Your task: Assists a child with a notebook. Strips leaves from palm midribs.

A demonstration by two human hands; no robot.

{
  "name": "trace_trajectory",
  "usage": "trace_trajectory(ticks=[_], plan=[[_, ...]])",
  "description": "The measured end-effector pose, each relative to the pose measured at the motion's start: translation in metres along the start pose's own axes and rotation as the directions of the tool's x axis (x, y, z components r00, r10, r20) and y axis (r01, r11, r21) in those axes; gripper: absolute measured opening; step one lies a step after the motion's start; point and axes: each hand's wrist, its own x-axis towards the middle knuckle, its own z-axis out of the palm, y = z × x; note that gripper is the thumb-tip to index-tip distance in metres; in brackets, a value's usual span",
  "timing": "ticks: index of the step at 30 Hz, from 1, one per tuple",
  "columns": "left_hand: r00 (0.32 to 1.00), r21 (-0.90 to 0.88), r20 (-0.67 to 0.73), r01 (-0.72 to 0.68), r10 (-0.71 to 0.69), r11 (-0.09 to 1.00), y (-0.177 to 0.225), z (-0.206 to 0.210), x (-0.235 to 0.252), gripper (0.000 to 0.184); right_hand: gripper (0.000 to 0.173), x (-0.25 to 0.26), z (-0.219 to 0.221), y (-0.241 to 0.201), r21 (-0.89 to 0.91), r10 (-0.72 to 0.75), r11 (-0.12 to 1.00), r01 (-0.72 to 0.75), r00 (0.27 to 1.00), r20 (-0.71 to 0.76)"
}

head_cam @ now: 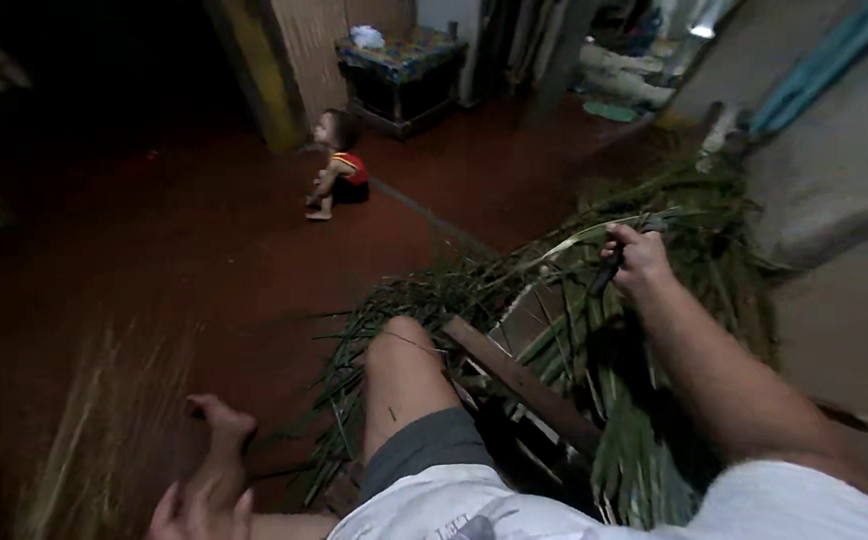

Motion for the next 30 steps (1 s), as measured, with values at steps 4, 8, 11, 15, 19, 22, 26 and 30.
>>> trace_trajectory(ticks=[4, 8, 11, 15, 19, 22, 26, 30], plan=[[0.98, -0.161, -0.077, -0.193, 0.183, 0.968, 0.063, 0.011, 0.061, 0.051, 0.05, -0.091, 0.099, 0.024, -0.175, -0.122, 0.968, 0.178, 0.95, 0.289], [0.977, -0.324, -0.013, -0.204, 0.211, 0.924, 0.122, 0.025, 0.097, 0.049, 0.036, -0.19, 0.161, 0.055, -0.054, -0.128, 0.978, 0.2, 0.788, 0.602], [0.98, -0.473, 0.161, -0.031, 0.121, 0.88, 0.143, 0.041, 0.104, 0.046, 0.035, -0.228, 0.183, 0.086, -0.067, -0.053, 0.986, 0.154, 0.666, 0.744], [0.947, -0.542, 0.318, 0.145, 0.042, 0.828, 0.143, 0.069, 0.094, 0.041, 0.025, -0.243, 0.191, 0.132, -0.012, -0.109, 0.977, 0.213, 0.549, 0.828], [0.917, -0.64, 0.397, 0.294, -0.022, 0.71, 0.14, 0.091, 0.078, 0.033, 0.016, -0.248, 0.19, 0.149, 0.074, -0.115, 0.992, 0.101, 0.51, 0.853], [0.874, -0.703, 0.481, 0.428, -0.063, 0.568, 0.151, 0.099, 0.071, 0.028, 0.013, -0.242, 0.191, 0.151, 0.079, -0.121, 0.991, 0.105, 0.504, 0.855], [0.865, -0.686, 0.479, 0.475, -0.15, 0.551, 0.16, 0.1, 0.068, 0.027, 0.013, -0.237, 0.194, 0.151, 0.059, -0.122, 0.987, 0.147, 0.467, 0.876], [0.906, -0.69, 0.366, 0.418, -0.213, 0.591, 0.15, 0.102, 0.075, 0.025, 0.013, -0.23, 0.193, 0.146, -0.023, -0.026, 0.985, 0.169, 0.282, 0.959]])
